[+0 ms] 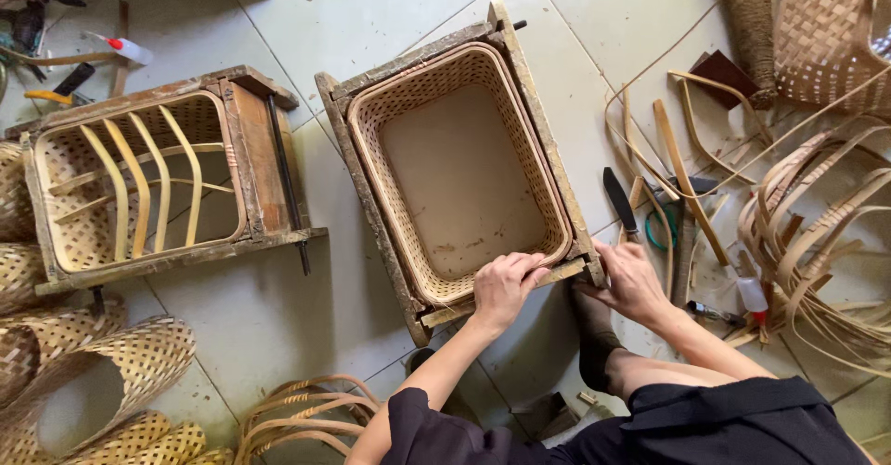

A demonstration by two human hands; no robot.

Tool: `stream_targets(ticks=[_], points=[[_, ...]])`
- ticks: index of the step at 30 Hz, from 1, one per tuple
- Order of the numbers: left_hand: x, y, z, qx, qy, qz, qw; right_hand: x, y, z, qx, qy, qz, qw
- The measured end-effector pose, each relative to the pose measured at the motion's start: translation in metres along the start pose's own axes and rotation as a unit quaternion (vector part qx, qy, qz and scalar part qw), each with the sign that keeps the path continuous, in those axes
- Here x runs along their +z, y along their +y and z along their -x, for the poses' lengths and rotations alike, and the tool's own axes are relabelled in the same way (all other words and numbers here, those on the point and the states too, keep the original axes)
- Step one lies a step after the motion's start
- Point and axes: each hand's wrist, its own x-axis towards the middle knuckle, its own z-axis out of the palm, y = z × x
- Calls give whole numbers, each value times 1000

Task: The person sits on the floor assembling woven bamboo baskets, fitting curved bamboo ribs into the basket frame and tapping them into place with a hammer. They then trim the basket edges with a knife, press the rim to seat it, and stack the finished basket with others.

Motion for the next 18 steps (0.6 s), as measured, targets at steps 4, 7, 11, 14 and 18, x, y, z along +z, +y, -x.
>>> stream_targets(ticks=[4, 7, 11, 14, 18], points=[[1, -2, 0, -13, -8, 19, 1000, 15, 2, -3, -93, 116, 4, 989], [-4, 1, 1, 9, 12, 13, 1000, 32, 3, -6, -75, 135, -6, 988], [-13, 3, 4, 33, 21, 2, 999, 45, 8, -5, -61, 146, 16, 987], [-16, 3, 6, 44, 28, -7, 999, 41, 11, -6, -54, 112, 48, 991], [-11, 1, 1, 62, 16, -14, 998, 22, 7, -6, -4, 0, 118, 993]])
